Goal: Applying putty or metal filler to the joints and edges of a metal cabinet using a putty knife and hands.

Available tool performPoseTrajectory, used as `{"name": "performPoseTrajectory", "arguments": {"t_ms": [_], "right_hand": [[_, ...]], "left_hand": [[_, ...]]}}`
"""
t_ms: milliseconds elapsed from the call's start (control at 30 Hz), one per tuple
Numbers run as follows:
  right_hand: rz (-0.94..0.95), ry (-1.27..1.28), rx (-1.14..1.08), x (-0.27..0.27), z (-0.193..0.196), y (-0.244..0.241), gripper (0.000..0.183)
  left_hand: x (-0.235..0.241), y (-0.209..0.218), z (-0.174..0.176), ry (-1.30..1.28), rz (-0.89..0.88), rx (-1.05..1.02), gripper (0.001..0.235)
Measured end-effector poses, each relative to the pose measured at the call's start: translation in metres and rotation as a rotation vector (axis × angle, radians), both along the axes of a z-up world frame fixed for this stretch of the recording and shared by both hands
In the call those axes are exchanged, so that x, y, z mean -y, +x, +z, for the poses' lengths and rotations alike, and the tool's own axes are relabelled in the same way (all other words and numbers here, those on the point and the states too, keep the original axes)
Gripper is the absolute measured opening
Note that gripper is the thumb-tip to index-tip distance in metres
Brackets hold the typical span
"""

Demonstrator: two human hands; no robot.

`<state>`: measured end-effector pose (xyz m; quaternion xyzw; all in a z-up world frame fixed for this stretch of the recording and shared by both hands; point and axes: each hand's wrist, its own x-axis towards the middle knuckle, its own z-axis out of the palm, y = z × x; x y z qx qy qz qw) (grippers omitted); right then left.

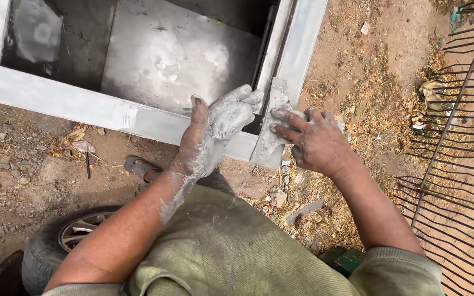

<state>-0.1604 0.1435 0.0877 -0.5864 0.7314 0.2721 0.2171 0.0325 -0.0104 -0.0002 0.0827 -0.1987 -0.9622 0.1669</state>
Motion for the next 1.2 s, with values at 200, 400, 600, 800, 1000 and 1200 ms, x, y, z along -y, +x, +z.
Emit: {"name": "performPoseTrajectory", "arguments": {"t_ms": [200,400,600,800,1000,1200], "right_hand": [[0.026,-0.087,-0.044,-0.045,0.005,-0.024,0.057],[-0.040,-0.021,-0.124,-0.076,0.014,-0.024,0.060],[0.007,0.024,-0.063,0.002,0.018,0.007,0.056],[0.032,0.101,-0.098,0.024,0.016,0.008,0.055],[0.121,0.217,-0.104,0.039,0.035,0.007,0.060],[-0.018,0.498,-0.255,-0.010,0.042,-0.018,0.053]], "left_hand": [[0.008,0.003,0.003,0.000,0.010,0.055,0.102],[0.015,0.007,0.003,-0.054,0.025,0.048,0.104],[0.003,0.002,-0.012,-0.031,0.045,0.031,0.100],[0.007,0.011,-0.004,-0.021,0.034,0.018,0.101],[0.005,-0.001,-0.013,-0.029,0.039,0.010,0.098],[0.024,0.021,-0.001,-0.029,0.048,0.041,0.099]]}}
